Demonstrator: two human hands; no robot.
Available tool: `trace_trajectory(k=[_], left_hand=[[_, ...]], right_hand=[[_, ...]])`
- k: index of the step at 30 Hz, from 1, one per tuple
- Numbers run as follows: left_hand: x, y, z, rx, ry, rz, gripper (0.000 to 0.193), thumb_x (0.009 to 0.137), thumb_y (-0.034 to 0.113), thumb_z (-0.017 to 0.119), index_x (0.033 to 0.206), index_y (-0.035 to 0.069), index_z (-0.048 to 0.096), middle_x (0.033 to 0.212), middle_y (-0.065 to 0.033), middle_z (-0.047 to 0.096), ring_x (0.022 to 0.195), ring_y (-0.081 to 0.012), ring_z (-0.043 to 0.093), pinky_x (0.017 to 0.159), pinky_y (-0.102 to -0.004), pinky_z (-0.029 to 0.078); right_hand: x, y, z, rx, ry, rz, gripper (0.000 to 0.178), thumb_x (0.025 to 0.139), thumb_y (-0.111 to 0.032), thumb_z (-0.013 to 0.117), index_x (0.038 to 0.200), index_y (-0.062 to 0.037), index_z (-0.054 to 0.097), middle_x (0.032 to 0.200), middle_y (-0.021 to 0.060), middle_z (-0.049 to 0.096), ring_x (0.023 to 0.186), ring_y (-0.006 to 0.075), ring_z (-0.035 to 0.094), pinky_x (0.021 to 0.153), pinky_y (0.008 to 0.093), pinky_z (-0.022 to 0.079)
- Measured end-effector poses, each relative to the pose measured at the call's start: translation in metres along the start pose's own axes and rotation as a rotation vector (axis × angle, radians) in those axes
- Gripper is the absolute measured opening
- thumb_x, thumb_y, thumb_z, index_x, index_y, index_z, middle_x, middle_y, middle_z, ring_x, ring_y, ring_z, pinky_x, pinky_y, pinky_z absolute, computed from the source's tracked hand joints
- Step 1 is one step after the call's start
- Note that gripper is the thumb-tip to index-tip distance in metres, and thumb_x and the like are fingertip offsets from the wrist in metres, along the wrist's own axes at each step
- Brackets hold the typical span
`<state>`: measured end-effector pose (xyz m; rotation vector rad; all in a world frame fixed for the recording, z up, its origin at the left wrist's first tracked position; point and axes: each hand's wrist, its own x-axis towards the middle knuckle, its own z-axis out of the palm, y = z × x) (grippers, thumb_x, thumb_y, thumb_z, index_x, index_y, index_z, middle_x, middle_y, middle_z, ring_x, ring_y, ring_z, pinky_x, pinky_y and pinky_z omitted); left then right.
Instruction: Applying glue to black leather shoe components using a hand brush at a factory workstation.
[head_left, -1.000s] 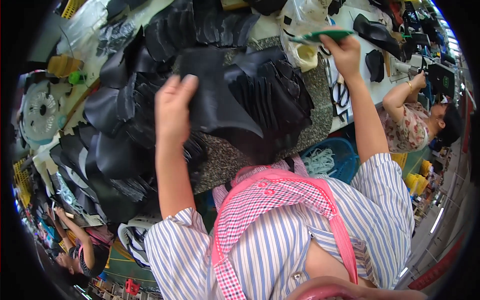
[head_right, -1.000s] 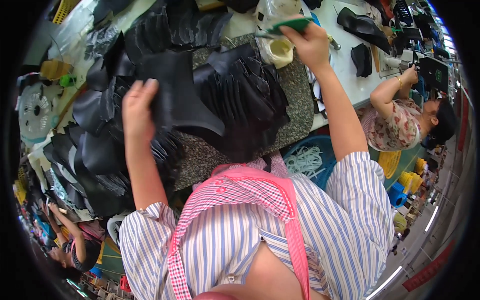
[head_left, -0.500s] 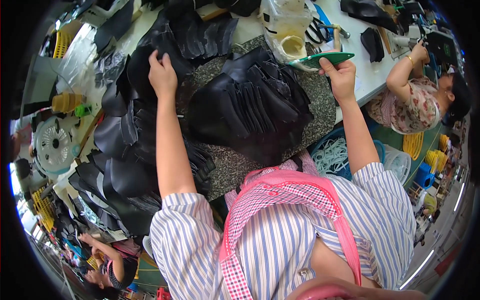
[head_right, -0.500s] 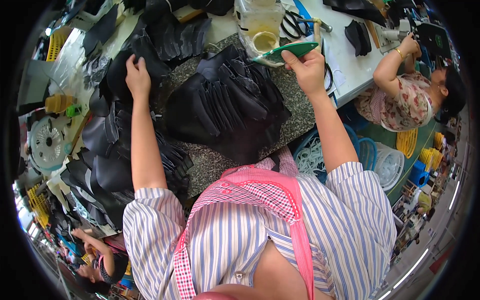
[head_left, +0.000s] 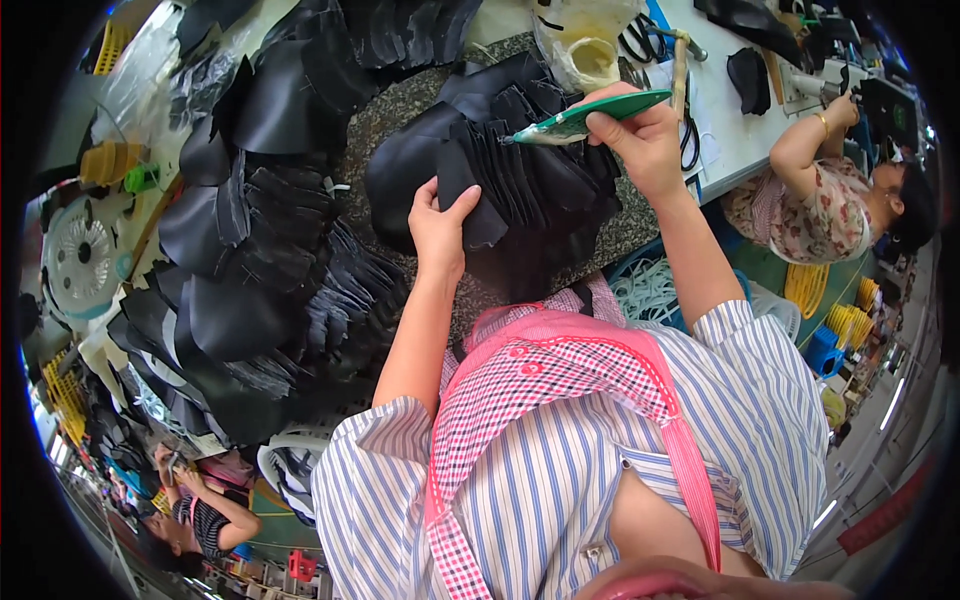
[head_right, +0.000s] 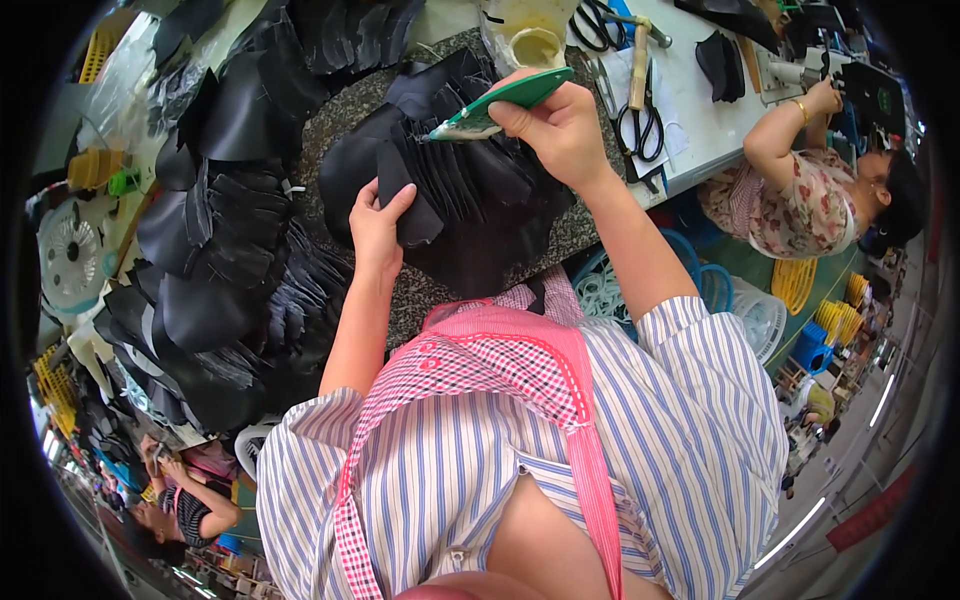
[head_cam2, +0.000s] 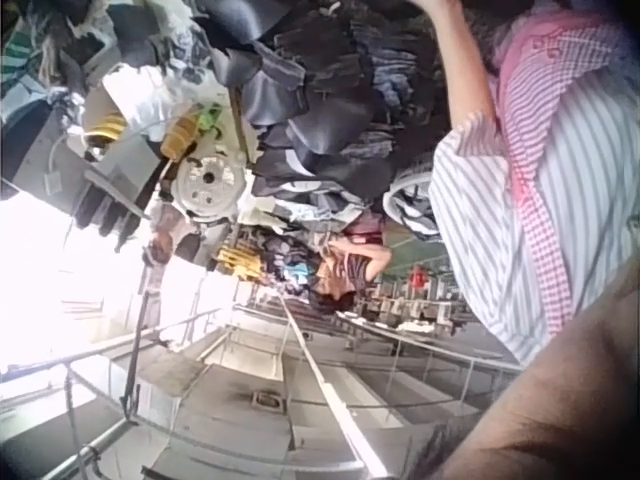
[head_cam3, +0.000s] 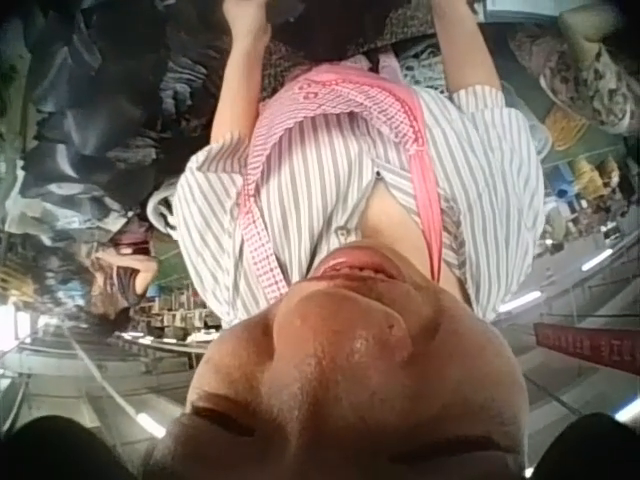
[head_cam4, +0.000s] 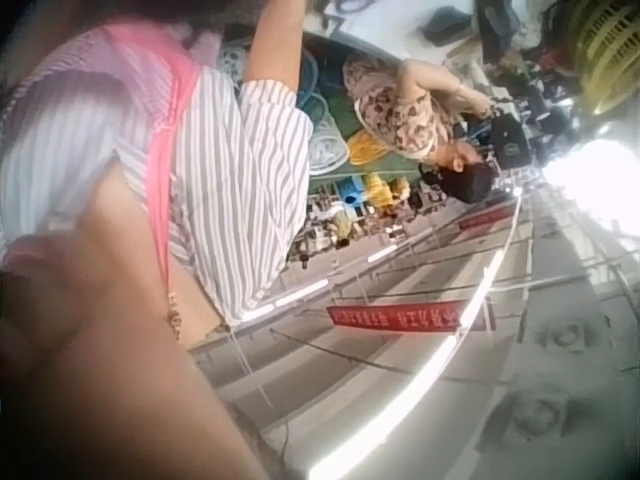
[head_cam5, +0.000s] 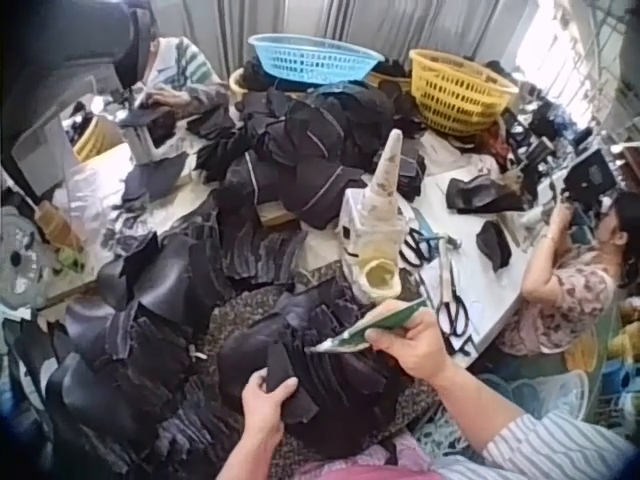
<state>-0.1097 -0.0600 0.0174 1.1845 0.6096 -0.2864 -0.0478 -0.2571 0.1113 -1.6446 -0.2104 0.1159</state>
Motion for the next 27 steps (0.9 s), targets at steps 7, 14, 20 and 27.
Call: trace_trajectory(k=[7, 14, 20, 27], left_hand=[[-0.015, 0.040, 0.011, -0.448, -0.237, -0.071, 0.014, 0.086, 0.016, 0.040, 0.093, 0.006, 0.046, 0.084, -0.0014, 0.053, 0.075, -0.0105, 0.053, 0.067, -0.0258, 0.045], [0.008, 0.028, 0.025, -0.526, -0.188, -0.052, 0.014, 0.086, 0.016, 0.036, 0.086, 0.006, 0.045, 0.078, -0.0028, 0.052, 0.069, -0.0119, 0.053, 0.062, -0.0263, 0.046], [0.014, 0.008, 0.024, -0.616, -0.142, -0.042, 0.014, 0.086, 0.014, 0.036, 0.086, 0.004, 0.045, 0.082, -0.0049, 0.053, 0.073, -0.0142, 0.053, 0.066, -0.0279, 0.046], [0.024, 0.003, 0.017, -0.647, -0.047, -0.057, 0.013, 0.085, 0.012, 0.036, 0.089, 0.002, 0.045, 0.088, -0.0058, 0.052, 0.081, -0.0154, 0.052, 0.073, -0.0293, 0.044]], right_hand=[[0.000, -0.005, 0.024, -0.090, -0.202, -0.075, 0.010, 0.074, 0.002, 0.052, 0.083, 0.0026, 0.057, 0.080, 0.0076, 0.057, 0.071, 0.0114, 0.052, 0.063, 0.0207, 0.041], [0.012, 0.016, 0.043, -0.501, -0.031, -0.295, 0.008, 0.072, 0.002, 0.054, 0.080, 0.0016, 0.056, 0.074, 0.0061, 0.058, 0.063, 0.0123, 0.054, 0.056, 0.0221, 0.042], [-0.027, -0.014, 0.003, -0.614, -0.113, -0.013, 0.006, 0.073, -0.003, 0.055, 0.077, -0.0003, 0.057, 0.063, 0.0051, 0.057, 0.056, 0.0117, 0.054, 0.052, 0.0226, 0.041], [-0.007, 0.008, 0.027, -0.364, 0.022, -0.003, 0.009, 0.074, -0.009, 0.057, 0.077, -0.0004, 0.057, 0.062, 0.0028, 0.055, 0.053, 0.0072, 0.048, 0.048, 0.0205, 0.037]])
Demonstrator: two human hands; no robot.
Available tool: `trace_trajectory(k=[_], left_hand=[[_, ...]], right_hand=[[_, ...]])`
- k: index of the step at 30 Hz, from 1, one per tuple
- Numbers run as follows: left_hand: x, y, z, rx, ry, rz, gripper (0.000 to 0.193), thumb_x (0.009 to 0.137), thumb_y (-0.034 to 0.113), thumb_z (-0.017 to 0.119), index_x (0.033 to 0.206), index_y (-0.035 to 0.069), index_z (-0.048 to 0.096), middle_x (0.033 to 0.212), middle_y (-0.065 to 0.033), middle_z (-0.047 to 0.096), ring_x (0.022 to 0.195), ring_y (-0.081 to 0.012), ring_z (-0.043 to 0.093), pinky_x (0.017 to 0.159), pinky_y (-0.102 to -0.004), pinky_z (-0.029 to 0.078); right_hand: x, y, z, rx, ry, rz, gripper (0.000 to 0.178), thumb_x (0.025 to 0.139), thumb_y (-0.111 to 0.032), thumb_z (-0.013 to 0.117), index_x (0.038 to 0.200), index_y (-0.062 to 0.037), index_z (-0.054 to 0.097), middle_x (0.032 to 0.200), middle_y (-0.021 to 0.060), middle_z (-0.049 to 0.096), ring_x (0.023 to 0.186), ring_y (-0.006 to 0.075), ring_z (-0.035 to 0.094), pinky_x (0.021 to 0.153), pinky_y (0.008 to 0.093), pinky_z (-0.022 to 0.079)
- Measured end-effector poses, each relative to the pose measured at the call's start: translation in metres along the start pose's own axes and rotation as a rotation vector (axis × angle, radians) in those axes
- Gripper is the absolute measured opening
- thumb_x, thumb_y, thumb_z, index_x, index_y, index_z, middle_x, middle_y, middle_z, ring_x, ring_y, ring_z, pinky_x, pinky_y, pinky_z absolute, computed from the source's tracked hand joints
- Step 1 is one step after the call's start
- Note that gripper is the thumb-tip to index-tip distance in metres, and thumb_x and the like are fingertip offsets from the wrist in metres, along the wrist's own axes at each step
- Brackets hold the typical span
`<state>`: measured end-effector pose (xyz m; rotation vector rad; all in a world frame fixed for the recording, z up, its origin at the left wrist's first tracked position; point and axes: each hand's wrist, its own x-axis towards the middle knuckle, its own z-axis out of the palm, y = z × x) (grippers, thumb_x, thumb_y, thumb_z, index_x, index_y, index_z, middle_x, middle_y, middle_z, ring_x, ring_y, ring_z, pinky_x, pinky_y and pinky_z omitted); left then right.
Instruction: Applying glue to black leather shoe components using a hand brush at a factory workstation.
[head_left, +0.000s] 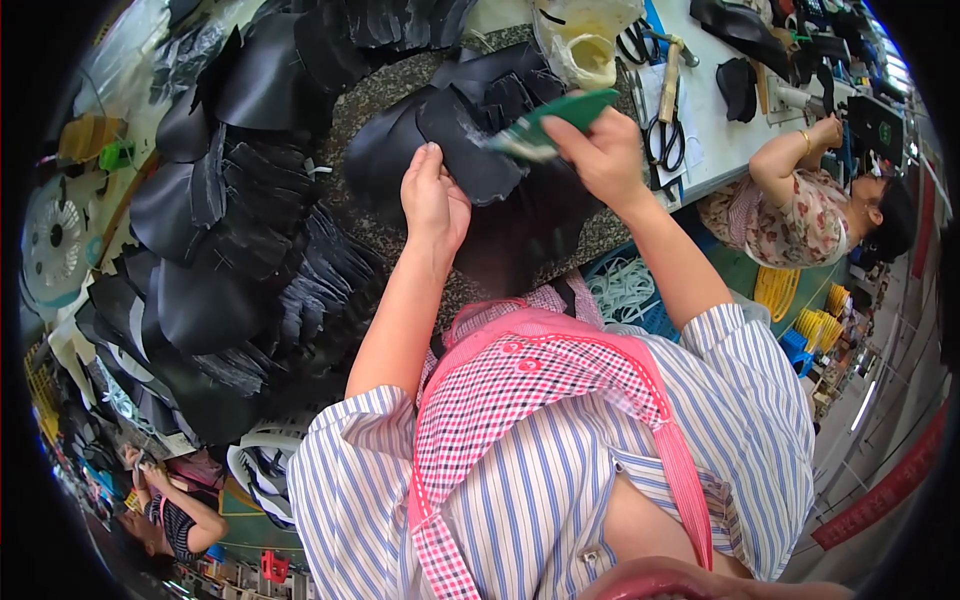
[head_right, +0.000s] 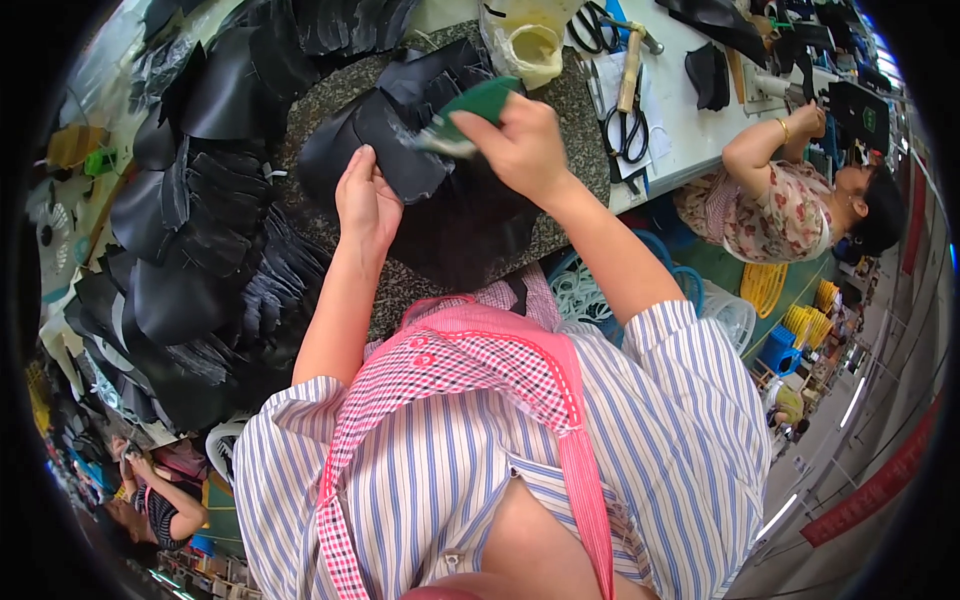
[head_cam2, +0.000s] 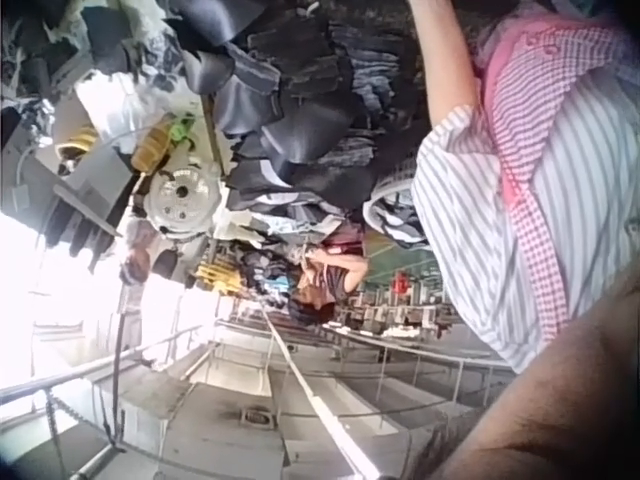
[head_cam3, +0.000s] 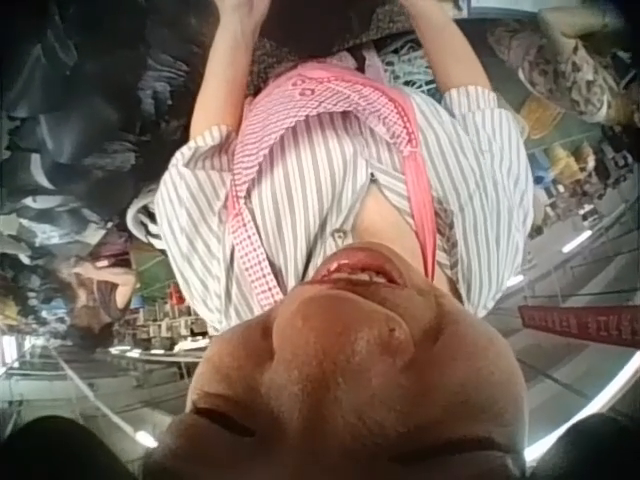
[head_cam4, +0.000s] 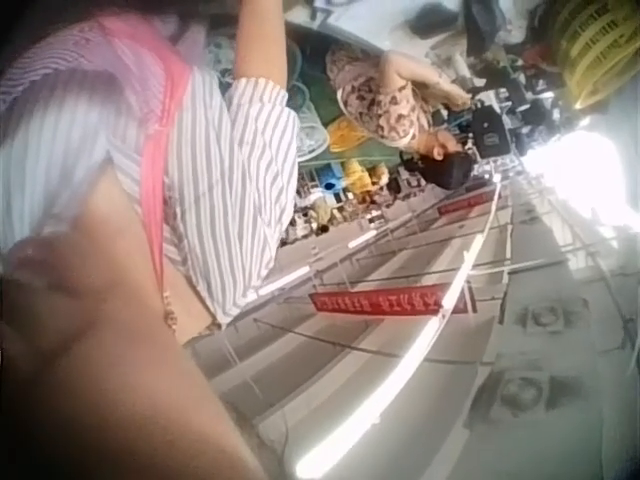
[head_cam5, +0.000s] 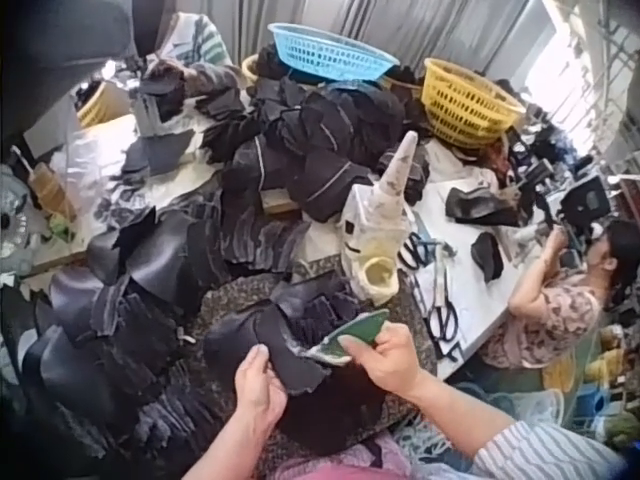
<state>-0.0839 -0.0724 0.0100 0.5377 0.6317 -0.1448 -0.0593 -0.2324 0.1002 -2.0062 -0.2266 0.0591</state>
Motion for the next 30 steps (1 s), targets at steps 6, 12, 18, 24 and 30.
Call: trace_trajectory(k=[6, 12, 18, 24, 30], left_hand=[[-0.019, 0.010, 0.012, -0.078, -0.032, -0.046, 0.015, 0.085, 0.010, 0.035, 0.094, 0.001, 0.043, 0.092, -0.0077, 0.051, 0.087, -0.0177, 0.051, 0.079, -0.0313, 0.043], [-0.011, 0.012, 0.007, -0.100, -0.023, -0.029, 0.015, 0.085, 0.009, 0.035, 0.094, 0.000, 0.043, 0.092, -0.0082, 0.051, 0.085, -0.0168, 0.052, 0.078, -0.0301, 0.044], [-0.015, 0.007, 0.006, -0.027, -0.115, -0.067, 0.013, 0.084, 0.010, 0.037, 0.091, 0.001, 0.045, 0.087, -0.0067, 0.053, 0.078, -0.0141, 0.053, 0.072, -0.0283, 0.045], [-0.014, 0.024, 0.004, 0.226, -0.184, -0.114, 0.013, 0.084, 0.009, 0.037, 0.085, 0.002, 0.048, 0.079, -0.0045, 0.055, 0.069, -0.0115, 0.054, 0.065, -0.0233, 0.044], [-0.015, 0.025, 0.001, 0.276, -0.253, -0.150, 0.013, 0.084, 0.009, 0.037, 0.083, 0.002, 0.048, 0.078, -0.0029, 0.054, 0.069, -0.0084, 0.052, 0.063, -0.0217, 0.044]], right_hand=[[-0.003, -0.024, -0.013, 0.222, 0.121, 0.174, 0.009, 0.073, -0.010, 0.058, 0.070, -0.0018, 0.057, 0.057, -0.0005, 0.053, 0.044, 0.0042, 0.044, 0.040, 0.0173, 0.033], [-0.013, -0.001, -0.019, 0.024, -0.070, 0.208, 0.010, 0.075, -0.011, 0.056, 0.073, -0.0008, 0.056, 0.059, -0.0003, 0.054, 0.046, 0.0048, 0.045, 0.040, 0.0175, 0.034], [0.028, -0.007, -0.014, 0.010, -0.259, -0.071, 0.007, 0.073, -0.004, 0.055, 0.077, 0.0016, 0.057, 0.069, 0.0038, 0.057, 0.058, 0.0087, 0.051, 0.052, 0.0193, 0.039], [0.083, -0.010, -0.014, 0.146, -0.501, -0.266, 0.012, 0.067, 0.006, 0.056, 0.077, 0.0006, 0.058, 0.075, 0.0049, 0.058, 0.071, 0.0128, 0.055, 0.064, 0.0227, 0.043], [0.104, 0.002, -0.020, -0.323, -0.546, -0.385, 0.014, 0.066, 0.004, 0.058, 0.079, -0.0014, 0.057, 0.073, 0.0067, 0.058, 0.070, 0.0138, 0.057, 0.063, 0.0226, 0.046]])
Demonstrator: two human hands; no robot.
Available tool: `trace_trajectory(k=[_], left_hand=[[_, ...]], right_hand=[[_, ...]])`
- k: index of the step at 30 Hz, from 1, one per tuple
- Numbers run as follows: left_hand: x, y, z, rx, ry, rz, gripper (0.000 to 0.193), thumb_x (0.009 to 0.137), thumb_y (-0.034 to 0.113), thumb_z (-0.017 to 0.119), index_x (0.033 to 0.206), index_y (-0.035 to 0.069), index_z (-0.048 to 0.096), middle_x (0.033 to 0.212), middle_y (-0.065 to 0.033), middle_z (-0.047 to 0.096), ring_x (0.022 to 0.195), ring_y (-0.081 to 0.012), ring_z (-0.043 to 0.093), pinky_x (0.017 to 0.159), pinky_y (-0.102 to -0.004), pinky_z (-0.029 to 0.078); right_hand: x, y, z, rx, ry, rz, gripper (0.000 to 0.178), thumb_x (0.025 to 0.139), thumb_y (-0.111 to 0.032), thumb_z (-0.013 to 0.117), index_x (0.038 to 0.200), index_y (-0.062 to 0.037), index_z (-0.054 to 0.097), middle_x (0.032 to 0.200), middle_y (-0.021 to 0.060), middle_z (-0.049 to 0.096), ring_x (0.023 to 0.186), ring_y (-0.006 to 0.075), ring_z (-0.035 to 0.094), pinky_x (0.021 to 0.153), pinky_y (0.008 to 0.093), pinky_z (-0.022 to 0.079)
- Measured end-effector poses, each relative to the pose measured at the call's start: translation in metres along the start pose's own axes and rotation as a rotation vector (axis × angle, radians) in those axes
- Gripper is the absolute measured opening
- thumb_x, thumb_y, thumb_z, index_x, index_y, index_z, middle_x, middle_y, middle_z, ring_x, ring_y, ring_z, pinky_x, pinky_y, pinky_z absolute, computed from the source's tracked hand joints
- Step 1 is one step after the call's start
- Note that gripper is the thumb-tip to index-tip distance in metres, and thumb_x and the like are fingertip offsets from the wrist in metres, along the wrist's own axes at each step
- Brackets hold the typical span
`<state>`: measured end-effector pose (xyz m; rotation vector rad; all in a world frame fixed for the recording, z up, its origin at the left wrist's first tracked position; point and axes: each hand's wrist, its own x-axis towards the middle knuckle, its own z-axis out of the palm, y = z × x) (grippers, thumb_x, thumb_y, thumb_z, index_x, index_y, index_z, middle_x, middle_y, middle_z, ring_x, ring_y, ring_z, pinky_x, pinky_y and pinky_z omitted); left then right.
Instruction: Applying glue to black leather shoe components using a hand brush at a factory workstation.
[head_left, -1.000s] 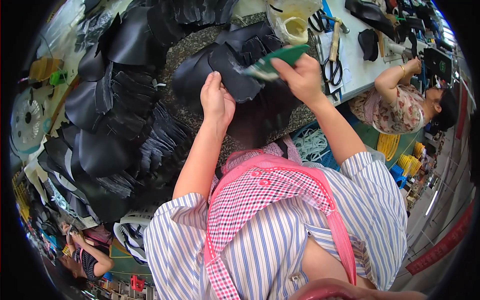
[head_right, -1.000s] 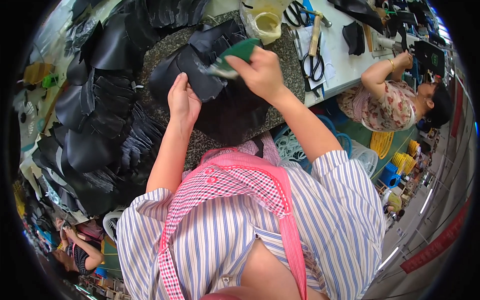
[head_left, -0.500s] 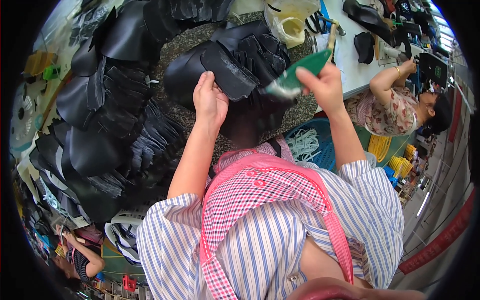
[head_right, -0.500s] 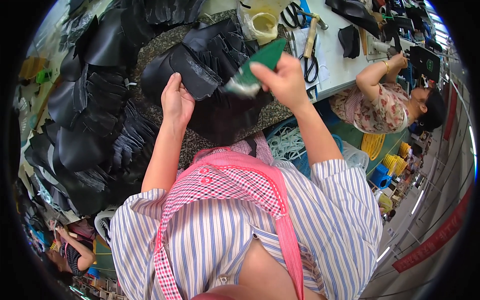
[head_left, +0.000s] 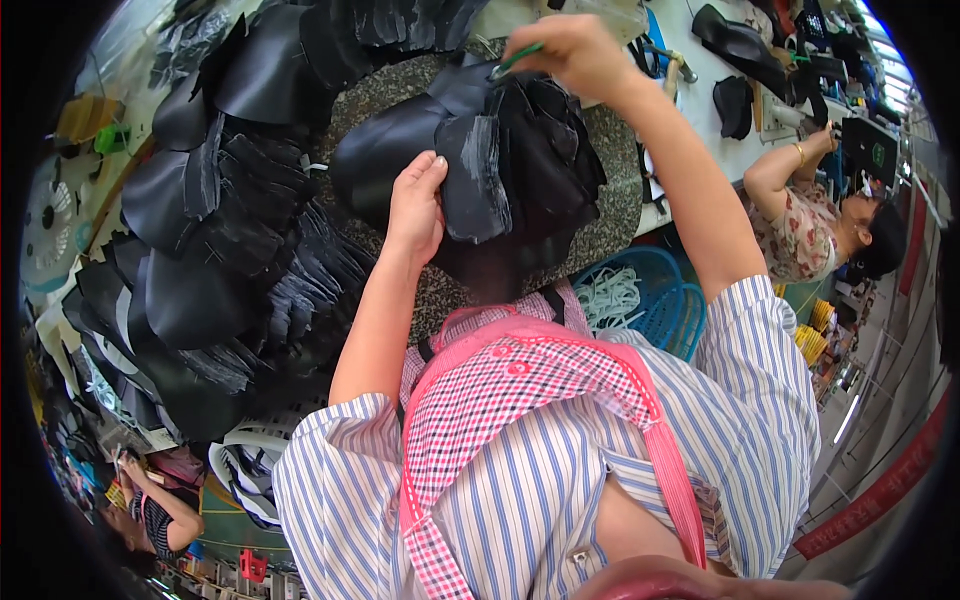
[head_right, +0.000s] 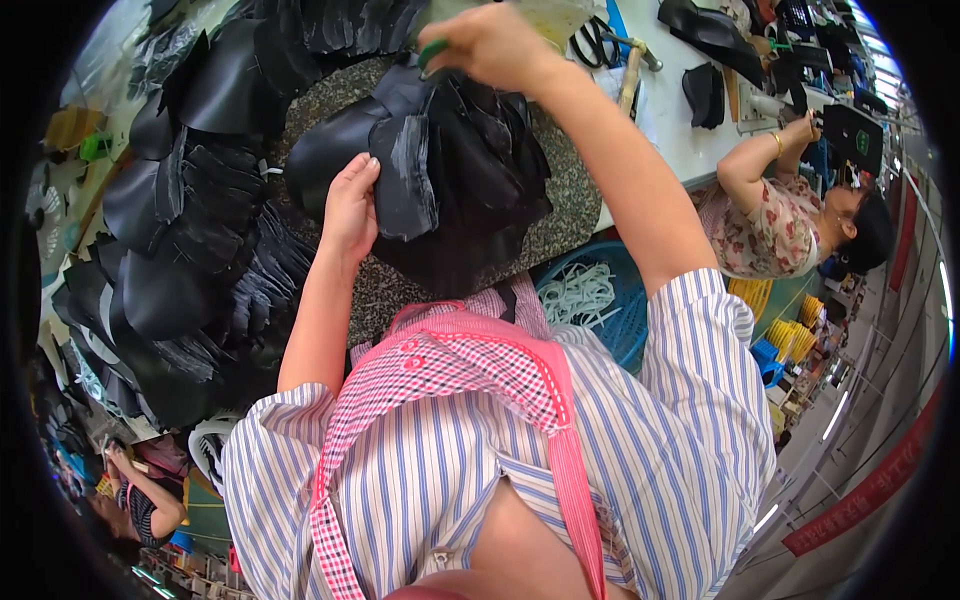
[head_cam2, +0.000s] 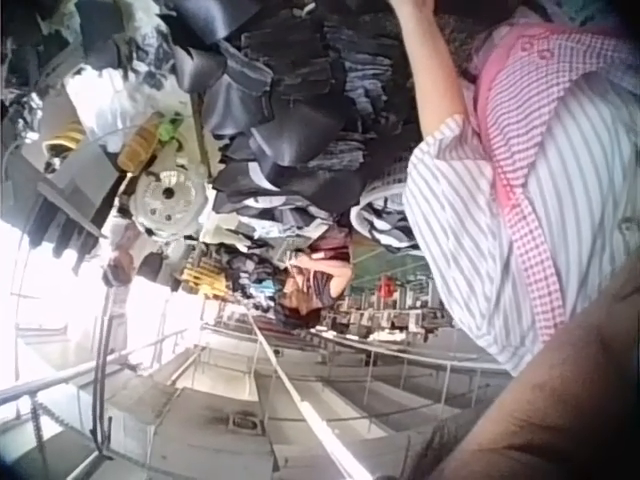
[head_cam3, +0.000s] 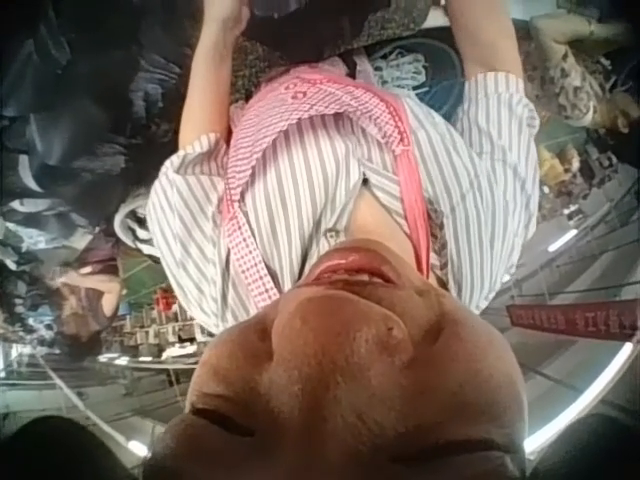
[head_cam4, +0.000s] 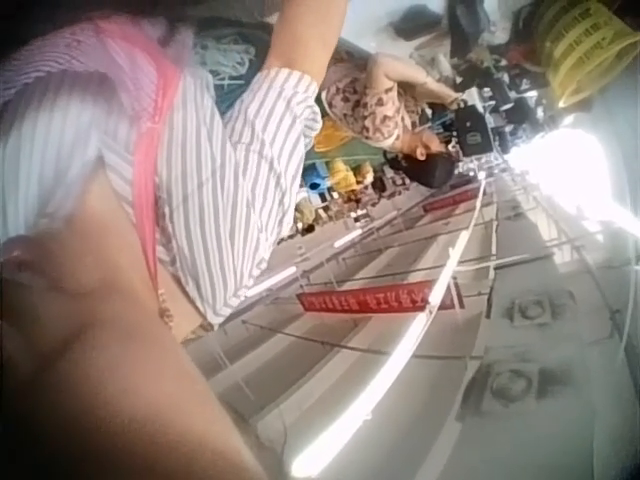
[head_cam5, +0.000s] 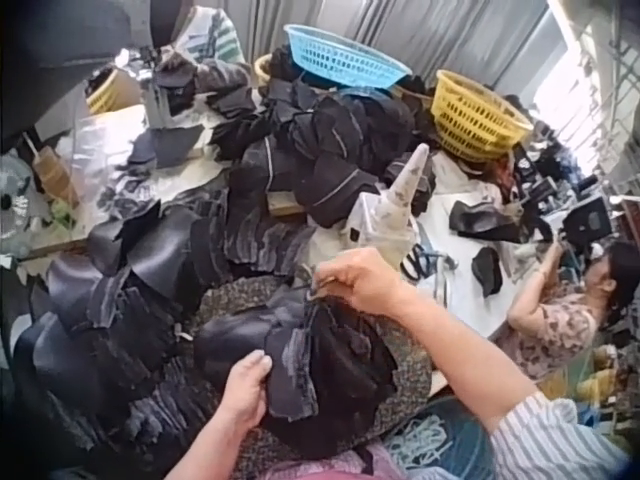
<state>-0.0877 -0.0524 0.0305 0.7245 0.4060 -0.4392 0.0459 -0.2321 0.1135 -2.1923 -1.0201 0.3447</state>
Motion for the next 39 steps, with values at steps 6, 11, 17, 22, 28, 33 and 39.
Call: trace_trajectory(k=[6, 11, 17, 22, 28, 33, 39], left_hand=[[-0.004, 0.007, -0.010, -0.015, 0.013, -0.015, 0.012, 0.084, 0.010, 0.039, 0.082, 0.004, 0.049, 0.078, -0.0024, 0.054, 0.069, -0.0083, 0.052, 0.064, -0.0214, 0.044], [-0.019, 0.047, -0.007, 0.121, 0.063, 0.166, 0.007, 0.080, 0.009, 0.048, 0.082, 0.005, 0.052, 0.077, 0.0013, 0.052, 0.070, -0.0075, 0.050, 0.065, -0.0202, 0.042], [-0.068, 0.201, 0.016, 0.630, 0.683, 0.899, 0.024, 0.076, 0.012, 0.056, 0.096, 0.000, 0.054, 0.070, 0.0002, 0.051, 0.055, -0.0034, 0.041, 0.048, -0.0157, 0.031], [-0.062, 0.251, 0.005, 0.907, 0.646, 1.048, 0.024, 0.079, 0.014, 0.052, 0.096, -0.003, 0.052, 0.085, -0.0111, 0.057, 0.076, -0.0175, 0.056, 0.065, -0.0241, 0.044], [0.070, 0.192, -0.050, 1.463, 0.679, 0.770, 0.037, 0.079, 0.025, 0.049, 0.108, 0.002, 0.047, 0.089, -0.0137, 0.057, 0.081, -0.0250, 0.055, 0.070, -0.0315, 0.042], [0.045, 0.110, -0.019, 1.444, 0.666, 0.964, 0.036, 0.077, 0.016, 0.053, 0.107, -0.001, 0.045, 0.094, -0.0143, 0.052, 0.082, -0.0233, 0.053, 0.068, -0.0287, 0.043], [-0.003, -0.004, -0.027, 1.306, 0.354, 0.418, 0.035, 0.078, 0.021, 0.051, 0.105, -0.001, 0.048, 0.084, -0.0114, 0.051, 0.072, -0.0188, 0.051, 0.069, -0.0291, 0.041]], right_hand=[[0.001, -0.011, 0.028, 0.222, -0.098, 0.051, 0.014, 0.068, 0.001, 0.058, 0.081, -0.0038, 0.058, 0.067, 0.0030, 0.058, 0.064, 0.0087, 0.052, 0.061, 0.0221, 0.042], [-0.021, 0.013, -0.016, 0.270, 0.466, 0.200, 0.008, 0.074, -0.003, 0.056, 0.081, 0.0003, 0.058, 0.065, 0.0002, 0.056, 0.055, 0.0061, 0.049, 0.050, 0.0176, 0.038], [-0.077, 0.046, -0.006, -0.218, 0.775, 0.534, 0.018, 0.069, -0.023, 0.059, 0.072, -0.0059, 0.060, 0.059, 0.0082, 0.056, 0.053, 0.0206, 0.054, 0.049, 0.0285, 0.040], [-0.085, 0.080, 0.034, -0.256, 0.905, 0.584, 0.020, 0.070, -0.027, 0.058, 0.071, -0.0070, 0.060, 0.058, 0.0072, 0.055, 0.051, 0.0230, 0.053, 0.049, 0.0300, 0.040], [-0.104, 0.079, 0.025, -0.007, 1.024, 0.422, 0.011, 0.069, -0.010, 0.062, 0.076, -0.0017, 0.060, 0.065, 0.0063, 0.059, 0.059, 0.0130, 0.053, 0.053, 0.0247, 0.040], [-0.150, 0.090, 0.023, 0.369, 1.128, 0.486, 0.013, 0.070, -0.009, 0.062, 0.081, -0.0022, 0.060, 0.065, 0.0029, 0.058, 0.055, 0.0104, 0.049, 0.051, 0.0250, 0.038], [-0.138, 0.055, 0.012, 0.505, 0.834, 0.612, 0.011, 0.072, -0.011, 0.061, 0.076, -0.0017, 0.057, 0.065, 0.0008, 0.056, 0.052, 0.0065, 0.047, 0.048, 0.0194, 0.036]])
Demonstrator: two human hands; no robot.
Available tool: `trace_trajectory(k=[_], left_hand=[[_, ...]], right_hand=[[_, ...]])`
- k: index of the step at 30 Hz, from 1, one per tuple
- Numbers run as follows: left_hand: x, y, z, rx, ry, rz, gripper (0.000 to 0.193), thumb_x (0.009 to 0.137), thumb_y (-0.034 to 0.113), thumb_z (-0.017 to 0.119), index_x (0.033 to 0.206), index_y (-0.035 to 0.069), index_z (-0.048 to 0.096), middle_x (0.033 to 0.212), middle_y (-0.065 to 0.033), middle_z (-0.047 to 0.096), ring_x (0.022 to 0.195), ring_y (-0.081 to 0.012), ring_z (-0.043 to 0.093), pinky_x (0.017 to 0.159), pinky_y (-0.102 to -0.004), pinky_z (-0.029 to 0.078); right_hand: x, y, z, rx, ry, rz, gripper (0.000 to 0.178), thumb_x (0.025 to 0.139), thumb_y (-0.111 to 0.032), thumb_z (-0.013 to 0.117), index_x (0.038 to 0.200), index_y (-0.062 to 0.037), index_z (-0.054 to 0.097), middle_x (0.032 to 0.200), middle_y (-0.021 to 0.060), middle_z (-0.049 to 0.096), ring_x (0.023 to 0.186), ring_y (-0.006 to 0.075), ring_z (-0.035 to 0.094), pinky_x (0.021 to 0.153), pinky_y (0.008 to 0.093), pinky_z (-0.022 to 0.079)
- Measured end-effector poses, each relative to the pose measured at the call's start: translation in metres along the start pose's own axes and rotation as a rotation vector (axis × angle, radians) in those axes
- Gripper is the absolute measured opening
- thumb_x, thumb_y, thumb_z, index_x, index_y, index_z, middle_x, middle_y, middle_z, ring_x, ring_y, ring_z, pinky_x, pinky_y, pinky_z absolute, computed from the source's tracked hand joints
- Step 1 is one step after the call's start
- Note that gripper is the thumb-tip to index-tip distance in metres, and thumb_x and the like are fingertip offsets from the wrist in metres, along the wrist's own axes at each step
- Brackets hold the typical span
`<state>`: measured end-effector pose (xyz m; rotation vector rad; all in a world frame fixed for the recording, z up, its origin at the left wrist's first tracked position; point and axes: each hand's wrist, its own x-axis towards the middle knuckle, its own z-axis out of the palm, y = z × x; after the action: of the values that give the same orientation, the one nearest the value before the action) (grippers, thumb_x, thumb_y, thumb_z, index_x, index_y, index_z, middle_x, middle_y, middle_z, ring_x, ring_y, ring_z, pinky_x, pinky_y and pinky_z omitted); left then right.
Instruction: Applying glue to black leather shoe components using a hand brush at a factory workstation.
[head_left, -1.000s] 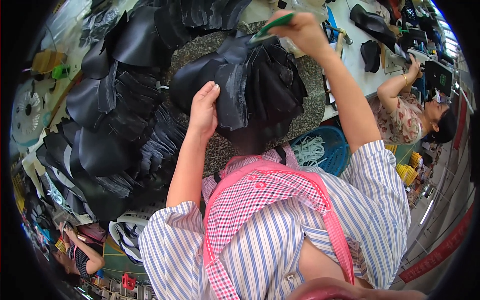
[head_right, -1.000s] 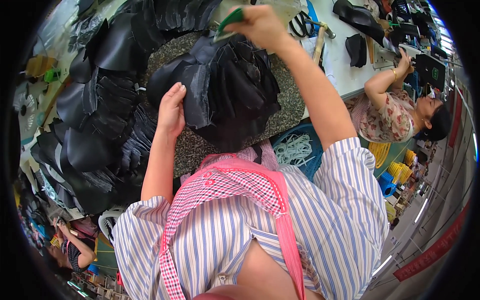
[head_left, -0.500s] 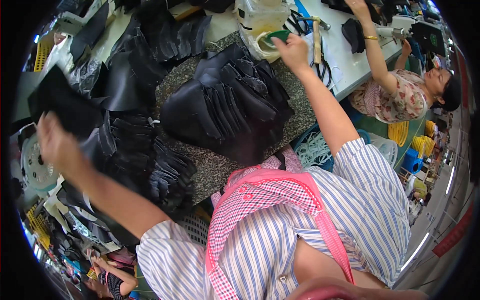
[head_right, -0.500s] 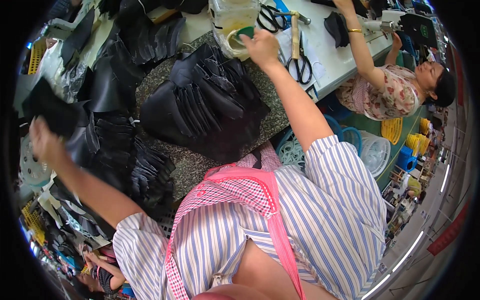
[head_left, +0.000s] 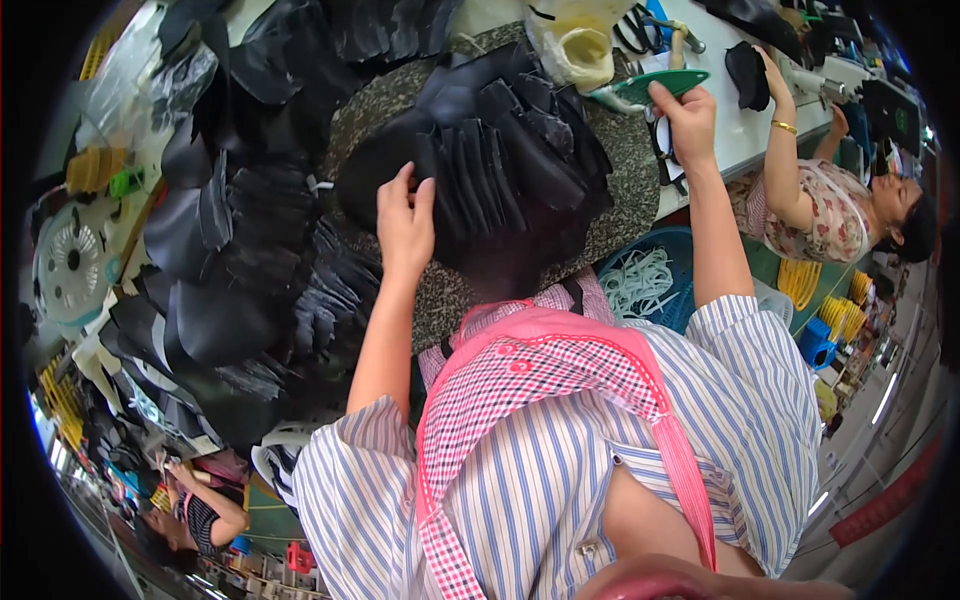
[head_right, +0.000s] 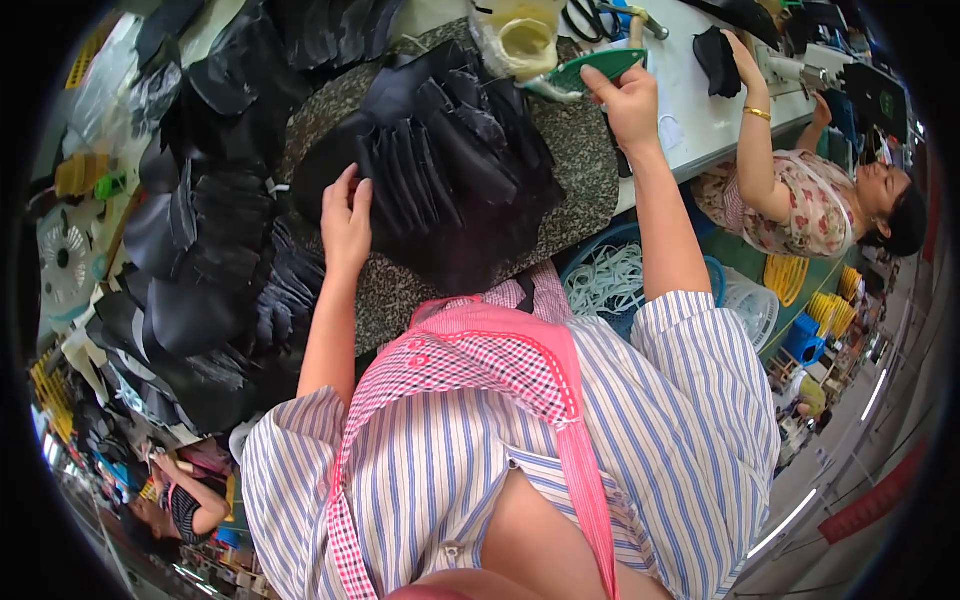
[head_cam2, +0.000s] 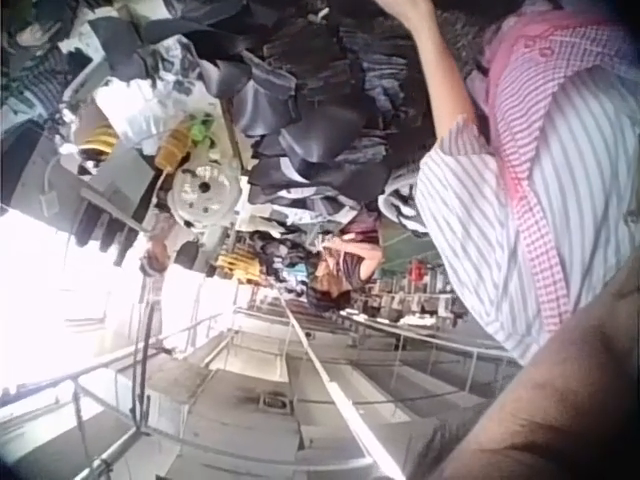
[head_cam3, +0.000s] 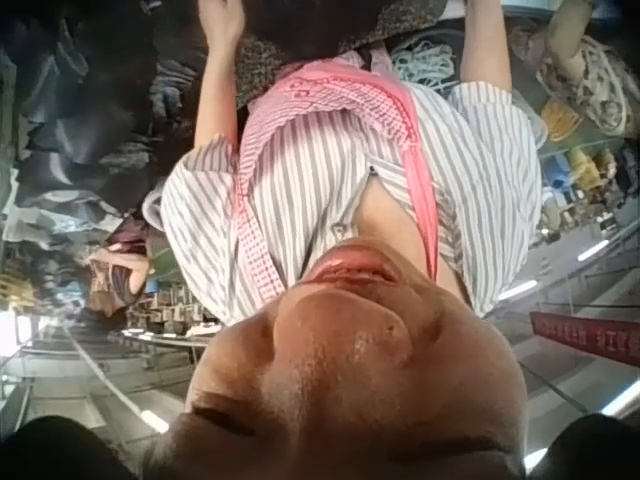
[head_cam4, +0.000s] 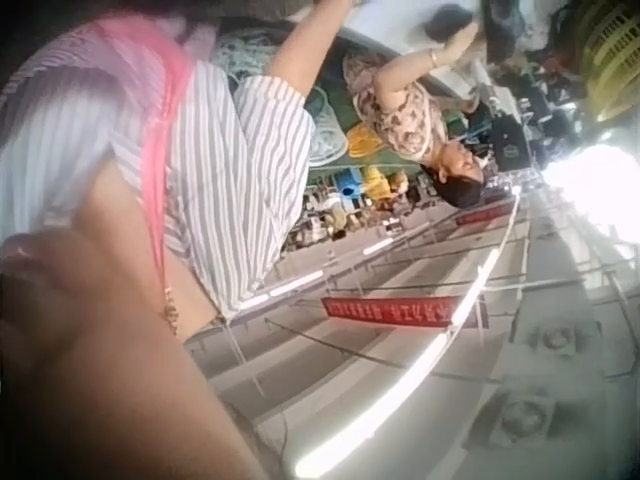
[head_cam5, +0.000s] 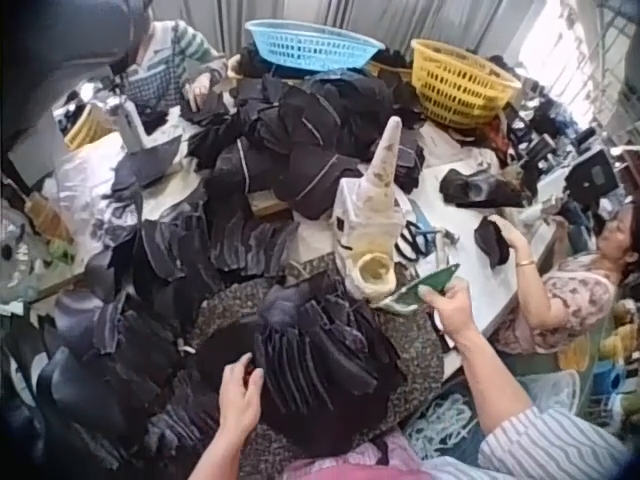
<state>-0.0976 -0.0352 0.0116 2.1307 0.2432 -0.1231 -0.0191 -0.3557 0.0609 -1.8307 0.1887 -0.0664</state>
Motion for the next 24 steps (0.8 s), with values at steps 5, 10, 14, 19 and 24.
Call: trace_trajectory(k=[5, 10, 14, 19, 24], left_hand=[[0.002, 0.009, 0.008, -0.303, -0.092, -0.293, 0.032, 0.073, 0.019, 0.060, 0.096, -0.001, 0.052, 0.079, -0.0044, 0.051, 0.067, -0.0099, 0.048, 0.064, -0.0237, 0.041], [-0.004, 0.018, 0.005, -1.116, -0.178, -0.376, 0.021, 0.077, 0.011, 0.055, 0.095, 0.001, 0.050, 0.088, -0.0028, 0.054, 0.077, -0.0090, 0.051, 0.064, -0.0215, 0.043], [-0.001, 0.031, 0.007, -1.319, -0.184, -0.327, 0.017, 0.085, 0.013, 0.042, 0.096, 0.001, 0.047, 0.089, -0.0033, 0.054, 0.077, -0.0089, 0.052, 0.067, -0.0220, 0.043], [0.007, 0.028, 0.008, -1.302, -0.152, -0.306, 0.017, 0.086, 0.014, 0.039, 0.093, 0.002, 0.048, 0.084, -0.0027, 0.055, 0.068, -0.0071, 0.051, 0.061, -0.0207, 0.043], [0.004, 0.040, 0.003, -1.186, -0.213, -0.372, 0.017, 0.086, 0.015, 0.039, 0.094, 0.003, 0.048, 0.082, -0.0023, 0.055, 0.065, -0.0074, 0.053, 0.057, -0.0218, 0.045]], right_hand=[[-0.014, -0.045, 0.039, 0.333, 0.049, -0.107, 0.010, 0.073, -0.007, 0.059, 0.079, 0.0003, 0.057, 0.069, 0.0037, 0.057, 0.056, 0.0085, 0.050, 0.051, 0.0200, 0.040], [-0.057, -0.072, 0.074, 0.191, -0.435, -0.041, 0.009, 0.071, 0.000, 0.056, 0.080, 0.0017, 0.057, 0.079, 0.0088, 0.058, 0.069, 0.0148, 0.054, 0.060, 0.0233, 0.042], [-0.047, -0.067, 0.117, -0.133, -0.592, -0.389, 0.014, 0.069, 0.004, 0.055, 0.082, 0.0003, 0.059, 0.074, 0.0064, 0.058, 0.070, 0.0148, 0.056, 0.063, 0.0232, 0.043], [-0.049, -0.072, 0.112, -0.513, -0.702, -0.758, 0.015, 0.063, 0.000, 0.059, 0.078, -0.0033, 0.057, 0.070, 0.0088, 0.055, 0.065, 0.0230, 0.054, 0.057, 0.0292, 0.043], [-0.058, -0.099, 0.093, -0.429, -0.559, -0.640, 0.012, 0.066, 0.002, 0.058, 0.077, -0.0009, 0.058, 0.069, 0.0092, 0.057, 0.063, 0.0197, 0.055, 0.056, 0.0259, 0.042]])
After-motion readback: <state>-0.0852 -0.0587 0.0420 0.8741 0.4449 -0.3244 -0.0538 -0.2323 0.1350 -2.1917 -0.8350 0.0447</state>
